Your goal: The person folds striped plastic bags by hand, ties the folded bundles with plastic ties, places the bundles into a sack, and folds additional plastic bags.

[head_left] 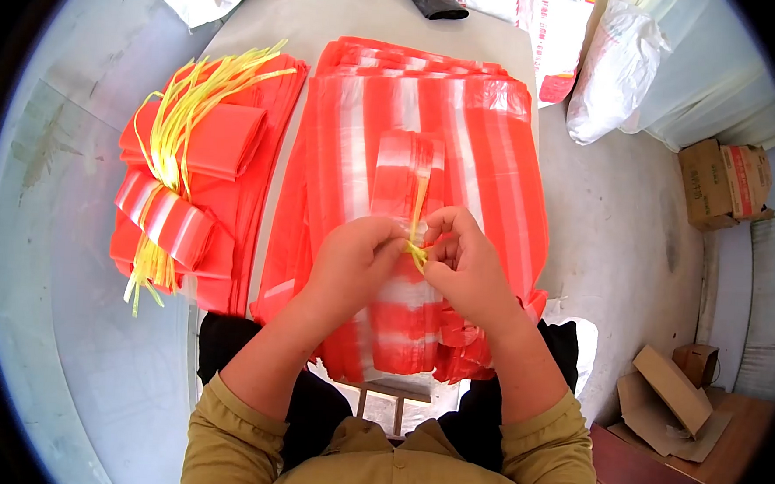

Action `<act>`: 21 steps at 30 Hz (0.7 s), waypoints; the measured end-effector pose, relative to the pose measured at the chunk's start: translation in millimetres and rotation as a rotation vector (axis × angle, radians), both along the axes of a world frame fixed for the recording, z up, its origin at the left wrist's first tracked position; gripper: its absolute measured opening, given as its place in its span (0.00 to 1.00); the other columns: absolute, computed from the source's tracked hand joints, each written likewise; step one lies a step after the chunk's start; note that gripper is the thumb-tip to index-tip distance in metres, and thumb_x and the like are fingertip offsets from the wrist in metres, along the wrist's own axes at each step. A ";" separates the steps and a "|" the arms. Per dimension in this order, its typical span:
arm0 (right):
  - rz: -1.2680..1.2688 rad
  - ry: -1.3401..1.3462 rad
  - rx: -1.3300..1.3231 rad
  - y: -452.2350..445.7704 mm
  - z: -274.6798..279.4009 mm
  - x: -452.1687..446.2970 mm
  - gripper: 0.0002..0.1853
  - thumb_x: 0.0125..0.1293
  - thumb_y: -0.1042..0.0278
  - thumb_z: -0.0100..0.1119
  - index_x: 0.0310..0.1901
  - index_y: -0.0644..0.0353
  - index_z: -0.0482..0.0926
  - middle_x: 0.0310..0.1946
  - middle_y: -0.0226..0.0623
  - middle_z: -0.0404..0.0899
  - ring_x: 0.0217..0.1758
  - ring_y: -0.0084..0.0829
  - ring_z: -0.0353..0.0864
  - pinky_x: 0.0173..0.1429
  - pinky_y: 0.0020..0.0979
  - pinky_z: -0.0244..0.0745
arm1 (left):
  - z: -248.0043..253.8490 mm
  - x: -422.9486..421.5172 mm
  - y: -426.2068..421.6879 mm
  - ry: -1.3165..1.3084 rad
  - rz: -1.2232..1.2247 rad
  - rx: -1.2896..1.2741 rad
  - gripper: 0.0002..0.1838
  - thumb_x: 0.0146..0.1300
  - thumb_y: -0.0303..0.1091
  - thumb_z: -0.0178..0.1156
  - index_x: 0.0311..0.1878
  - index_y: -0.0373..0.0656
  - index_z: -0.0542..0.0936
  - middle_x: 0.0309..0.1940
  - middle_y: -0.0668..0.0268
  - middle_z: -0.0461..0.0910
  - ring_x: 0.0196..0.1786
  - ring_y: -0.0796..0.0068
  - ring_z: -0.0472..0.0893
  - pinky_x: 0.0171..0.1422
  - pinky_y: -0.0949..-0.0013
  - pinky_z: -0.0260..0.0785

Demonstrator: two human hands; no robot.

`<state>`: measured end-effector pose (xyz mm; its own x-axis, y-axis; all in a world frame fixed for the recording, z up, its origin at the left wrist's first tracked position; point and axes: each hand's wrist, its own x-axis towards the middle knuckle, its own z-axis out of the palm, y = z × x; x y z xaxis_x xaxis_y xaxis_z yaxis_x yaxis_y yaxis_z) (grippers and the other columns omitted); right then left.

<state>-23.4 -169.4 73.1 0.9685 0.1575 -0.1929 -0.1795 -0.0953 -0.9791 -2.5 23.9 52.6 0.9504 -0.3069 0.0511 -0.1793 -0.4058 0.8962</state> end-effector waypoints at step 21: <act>0.144 -0.094 -0.563 -13.7 6.8 -9.7 0.30 0.73 0.64 0.61 0.73 0.65 0.66 0.66 0.57 0.74 0.64 0.49 0.81 0.68 0.43 0.76 | 19.4 -16.7 22.8 0.021 0.045 0.154 0.09 0.70 0.27 0.67 0.48 0.36 0.78 0.43 0.60 0.77 0.41 0.68 0.81 0.47 0.67 0.75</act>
